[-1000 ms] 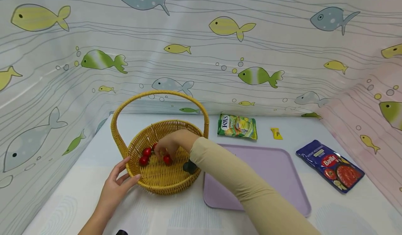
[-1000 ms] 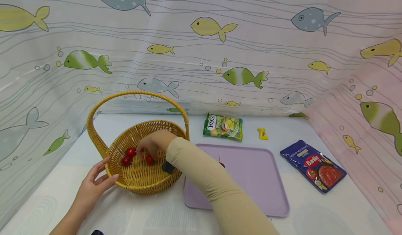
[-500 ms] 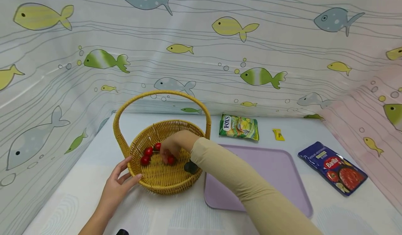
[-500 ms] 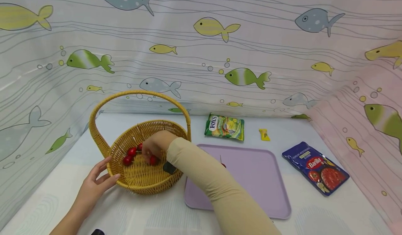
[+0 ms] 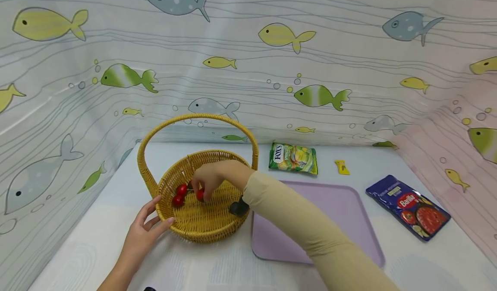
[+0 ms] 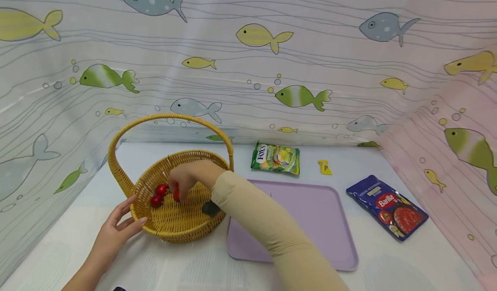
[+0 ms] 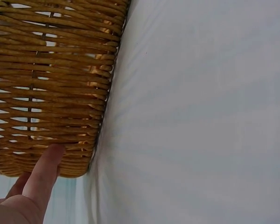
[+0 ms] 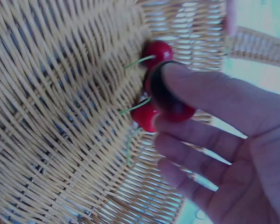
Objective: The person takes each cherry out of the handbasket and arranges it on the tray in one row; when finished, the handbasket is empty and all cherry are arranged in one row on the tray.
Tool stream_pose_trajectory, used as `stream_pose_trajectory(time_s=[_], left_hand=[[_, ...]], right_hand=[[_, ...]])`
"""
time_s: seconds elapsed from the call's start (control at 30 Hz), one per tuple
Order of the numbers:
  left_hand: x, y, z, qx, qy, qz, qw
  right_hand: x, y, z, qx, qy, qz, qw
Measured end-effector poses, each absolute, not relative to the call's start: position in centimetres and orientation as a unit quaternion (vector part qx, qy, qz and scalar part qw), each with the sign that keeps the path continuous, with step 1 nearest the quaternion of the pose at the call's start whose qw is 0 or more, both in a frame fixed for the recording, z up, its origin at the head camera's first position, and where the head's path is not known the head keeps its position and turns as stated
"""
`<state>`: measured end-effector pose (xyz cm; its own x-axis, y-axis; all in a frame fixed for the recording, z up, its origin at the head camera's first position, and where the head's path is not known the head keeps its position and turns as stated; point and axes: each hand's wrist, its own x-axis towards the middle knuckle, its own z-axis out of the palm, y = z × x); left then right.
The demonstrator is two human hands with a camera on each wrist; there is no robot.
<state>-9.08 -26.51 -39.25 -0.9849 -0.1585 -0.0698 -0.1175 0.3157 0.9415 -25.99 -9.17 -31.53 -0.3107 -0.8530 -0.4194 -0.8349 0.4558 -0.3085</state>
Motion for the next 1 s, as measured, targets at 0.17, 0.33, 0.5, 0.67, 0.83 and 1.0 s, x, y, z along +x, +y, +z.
stream_pose_trajectory(time_s=[0.17, 0.33, 0.5, 0.67, 0.83, 1.0], left_hand=[[-8.8, -26.7, -39.2, 0.093, -0.809, -0.580, 0.014], [-8.5, -26.9, -39.2, 0.101, -0.809, -0.578, 0.011], [-8.4, -26.8, -39.4, 0.101, -0.807, -0.583, 0.009], [-8.5, -26.6, -39.4, 0.100, -0.806, -0.583, 0.009], [-8.7, -26.4, -39.2, 0.097, -0.807, -0.582, 0.008], [-9.0, -26.2, -39.0, 0.094, -0.810, -0.579, 0.008]], right_hand=[[-24.4, -7.2, -30.3, -0.539, 0.806, -0.075, 0.233], [-23.1, -4.8, -29.8, -0.571, 0.793, -0.117, 0.175], [-22.3, -1.9, -30.3, -0.582, 0.785, -0.168, 0.132], [-21.6, 1.4, -31.3, -0.567, 0.787, -0.217, 0.109], [-21.2, 4.3, -32.1, -0.559, 0.786, -0.256, 0.071], [-20.8, 6.9, -32.7, -0.545, 0.790, -0.276, 0.048]])
